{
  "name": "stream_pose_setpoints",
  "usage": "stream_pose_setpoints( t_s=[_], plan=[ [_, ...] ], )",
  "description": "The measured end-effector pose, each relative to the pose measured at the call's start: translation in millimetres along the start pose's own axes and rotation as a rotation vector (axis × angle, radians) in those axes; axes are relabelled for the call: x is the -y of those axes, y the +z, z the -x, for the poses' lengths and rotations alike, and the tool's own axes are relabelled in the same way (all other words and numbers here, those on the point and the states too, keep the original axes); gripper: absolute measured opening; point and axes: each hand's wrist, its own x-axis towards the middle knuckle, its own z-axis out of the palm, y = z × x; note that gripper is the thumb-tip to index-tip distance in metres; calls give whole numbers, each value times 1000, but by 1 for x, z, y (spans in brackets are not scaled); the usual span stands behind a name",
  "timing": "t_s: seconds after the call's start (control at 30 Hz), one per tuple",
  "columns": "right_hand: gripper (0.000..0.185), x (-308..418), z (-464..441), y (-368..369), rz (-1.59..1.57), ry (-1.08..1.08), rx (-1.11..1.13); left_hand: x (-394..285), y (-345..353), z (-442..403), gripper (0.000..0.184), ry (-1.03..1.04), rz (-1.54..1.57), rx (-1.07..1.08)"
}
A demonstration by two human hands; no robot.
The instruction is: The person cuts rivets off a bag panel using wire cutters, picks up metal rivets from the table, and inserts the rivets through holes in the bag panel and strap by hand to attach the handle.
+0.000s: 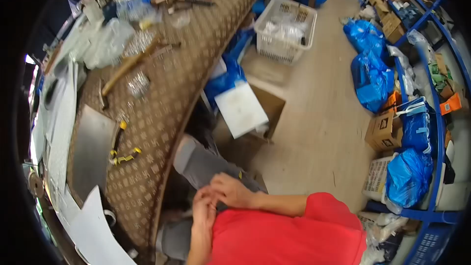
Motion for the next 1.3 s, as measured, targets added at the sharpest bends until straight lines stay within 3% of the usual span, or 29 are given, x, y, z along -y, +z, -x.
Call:
stream_pose_setpoints(
  t_s=[0.07,0.1,0.2,0.3,0.57,0.67,0.8,1.0,1.13,1.3],
  plan=[
    [14,-14,-6,-8,-179,-48,-68,-16,32,6,35,-42,-111,-118],
    [14,-10,-10,-17,-174,98,-47,-13,25,0,33,-30,-60,-33],
    [14,-9,1,-29,-767,717,-112,-16,31,9,28,-26,29,-38],
    [16,-15,7,-31,-888,778,-182,-17,36,12,26,-31,64,-58],
    [16,-3,2,-50,-611,751,-169,-17,37,17,23,16,38,-17],
    [17,10,5,-62,101,332,122,-22,33,21,23,70,-25,-31],
    [13,13,14,-46,385,171,280,-27,29,29,23,163,-39,-12],
    [5,25,8,-35,764,140,407,-33,11,41,26,244,-66,-59],
    [11,38,3,-25,845,321,553,-32,0,41,31,291,-106,-100],
    [14,29,10,-18,769,294,396,-27,-4,36,25,272,-64,-43]
  ],
)
